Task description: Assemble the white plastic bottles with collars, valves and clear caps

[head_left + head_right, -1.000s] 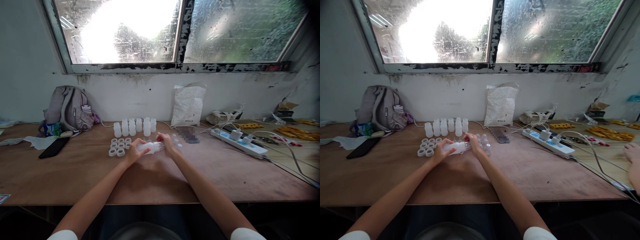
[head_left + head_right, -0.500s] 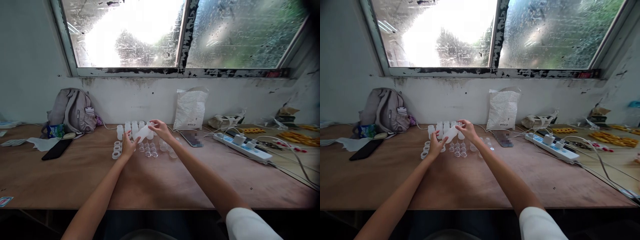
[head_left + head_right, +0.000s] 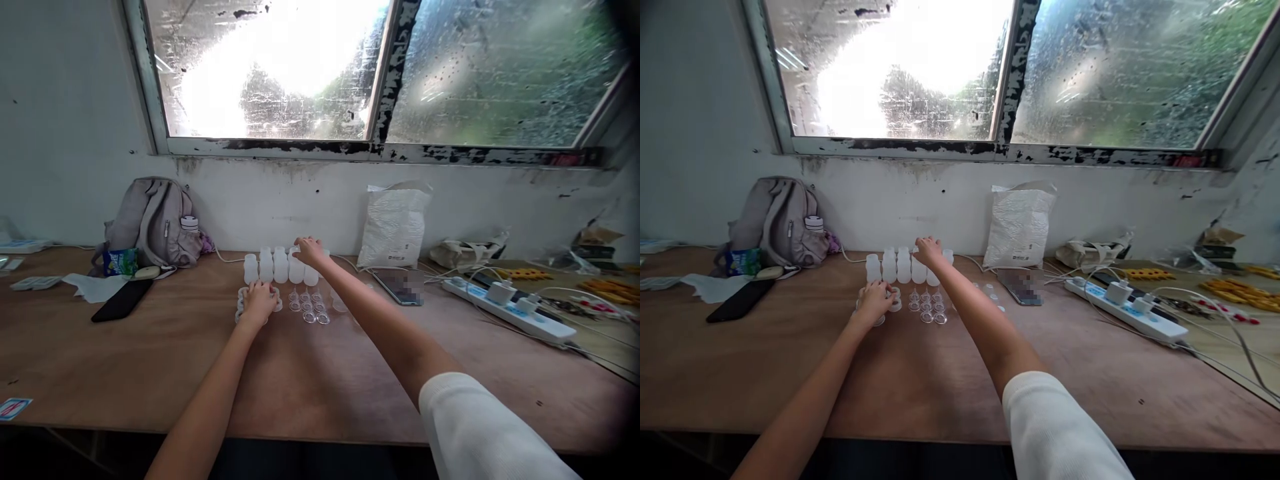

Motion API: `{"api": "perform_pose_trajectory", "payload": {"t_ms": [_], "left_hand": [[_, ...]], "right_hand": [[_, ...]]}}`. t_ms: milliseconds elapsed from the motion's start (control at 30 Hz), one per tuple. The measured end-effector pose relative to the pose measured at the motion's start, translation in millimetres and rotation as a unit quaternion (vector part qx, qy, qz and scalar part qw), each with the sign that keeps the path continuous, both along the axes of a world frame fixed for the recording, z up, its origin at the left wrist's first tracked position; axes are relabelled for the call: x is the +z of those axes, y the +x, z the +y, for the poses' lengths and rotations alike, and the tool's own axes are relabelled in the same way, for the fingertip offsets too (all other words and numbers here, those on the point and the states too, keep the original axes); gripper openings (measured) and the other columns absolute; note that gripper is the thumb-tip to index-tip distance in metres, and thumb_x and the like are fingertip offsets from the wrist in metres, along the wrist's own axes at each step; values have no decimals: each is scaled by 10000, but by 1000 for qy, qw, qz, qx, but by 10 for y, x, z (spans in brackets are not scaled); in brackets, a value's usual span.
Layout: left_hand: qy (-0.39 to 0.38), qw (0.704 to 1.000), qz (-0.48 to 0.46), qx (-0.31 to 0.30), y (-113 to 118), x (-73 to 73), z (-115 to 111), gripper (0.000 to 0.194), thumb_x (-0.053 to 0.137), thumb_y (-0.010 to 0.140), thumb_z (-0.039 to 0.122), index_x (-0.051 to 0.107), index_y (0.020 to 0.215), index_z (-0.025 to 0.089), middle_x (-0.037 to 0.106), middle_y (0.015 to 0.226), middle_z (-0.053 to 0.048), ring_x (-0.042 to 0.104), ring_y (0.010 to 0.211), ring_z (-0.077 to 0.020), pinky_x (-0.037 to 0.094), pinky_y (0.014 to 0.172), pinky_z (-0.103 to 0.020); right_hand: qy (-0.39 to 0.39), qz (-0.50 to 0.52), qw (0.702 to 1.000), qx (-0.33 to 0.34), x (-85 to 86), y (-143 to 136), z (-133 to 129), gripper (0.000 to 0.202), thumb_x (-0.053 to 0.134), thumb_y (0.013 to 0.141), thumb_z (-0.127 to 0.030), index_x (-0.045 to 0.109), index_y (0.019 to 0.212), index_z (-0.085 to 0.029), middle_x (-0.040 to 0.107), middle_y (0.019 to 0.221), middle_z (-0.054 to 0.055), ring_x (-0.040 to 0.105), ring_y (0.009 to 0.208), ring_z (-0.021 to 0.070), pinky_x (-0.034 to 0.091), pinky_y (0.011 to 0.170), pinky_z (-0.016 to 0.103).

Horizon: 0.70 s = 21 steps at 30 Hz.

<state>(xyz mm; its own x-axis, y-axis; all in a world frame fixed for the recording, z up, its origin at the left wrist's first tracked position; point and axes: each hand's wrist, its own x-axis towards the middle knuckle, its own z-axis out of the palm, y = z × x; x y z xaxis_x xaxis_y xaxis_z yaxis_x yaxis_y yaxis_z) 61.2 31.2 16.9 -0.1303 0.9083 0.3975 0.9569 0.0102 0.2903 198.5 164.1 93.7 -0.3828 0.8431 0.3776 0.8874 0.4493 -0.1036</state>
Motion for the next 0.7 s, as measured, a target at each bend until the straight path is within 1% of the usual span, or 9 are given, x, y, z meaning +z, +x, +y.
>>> {"api": "perform_pose_trajectory", "payload": {"t_ms": [167,233,333,433,533,633,700], "left_hand": [[-13,1000,-4,9,-49,73,9,219,432,777,338,599,821,203,642,862,-73,567,839,-217,368,718,-305],[-13,1000,-3,17,-67,106,-1,227,423,778,342,597,827,205,646,859,-72,575,826,-213,372,702,-295],[-56,998,-4,26,-111,154,-27,244,419,776,354,595,857,207,645,885,-78,570,855,-222,376,708,-298],[-110,993,-7,31,-178,201,-60,239,458,747,360,606,847,201,640,919,-98,548,916,-248,380,726,-315],[-140,990,-7,33,-242,252,-99,205,521,703,351,621,781,190,639,926,-116,513,980,-281,373,763,-353],[-169,985,-5,26,-282,302,-137,168,564,672,335,624,746,198,646,909,-106,502,1003,-286,356,795,-383],[-191,981,-3,19,-294,328,-153,136,592,649,314,626,724,206,652,897,-94,512,994,-281,349,805,-391]], "right_hand": [[-2,-20,1000,-20,-60,6,120,279,548,746,-283,512,999,-172,580,967,123,413,1035,286,301,803,423],[0,-25,999,-24,-68,11,145,290,547,750,-292,498,1009,-172,579,963,124,410,1037,284,293,808,427],[6,-32,999,-23,-76,12,150,303,551,750,-298,482,1018,-176,578,964,121,408,1038,276,281,821,432],[14,-37,999,-17,-81,9,127,297,564,740,-281,486,1011,-188,558,1027,116,398,1050,273,278,826,432],[24,-33,999,-14,-60,17,87,311,573,732,-272,491,1020,-191,539,1072,119,398,1052,279,284,822,434],[40,-19,999,-8,0,46,18,364,557,745,-278,463,1086,-191,526,1100,121,389,1064,282,291,823,426],[55,-7,998,-5,31,78,-75,380,522,771,-280,436,1130,-190,508,1129,116,370,1085,275,291,831,407]]}}
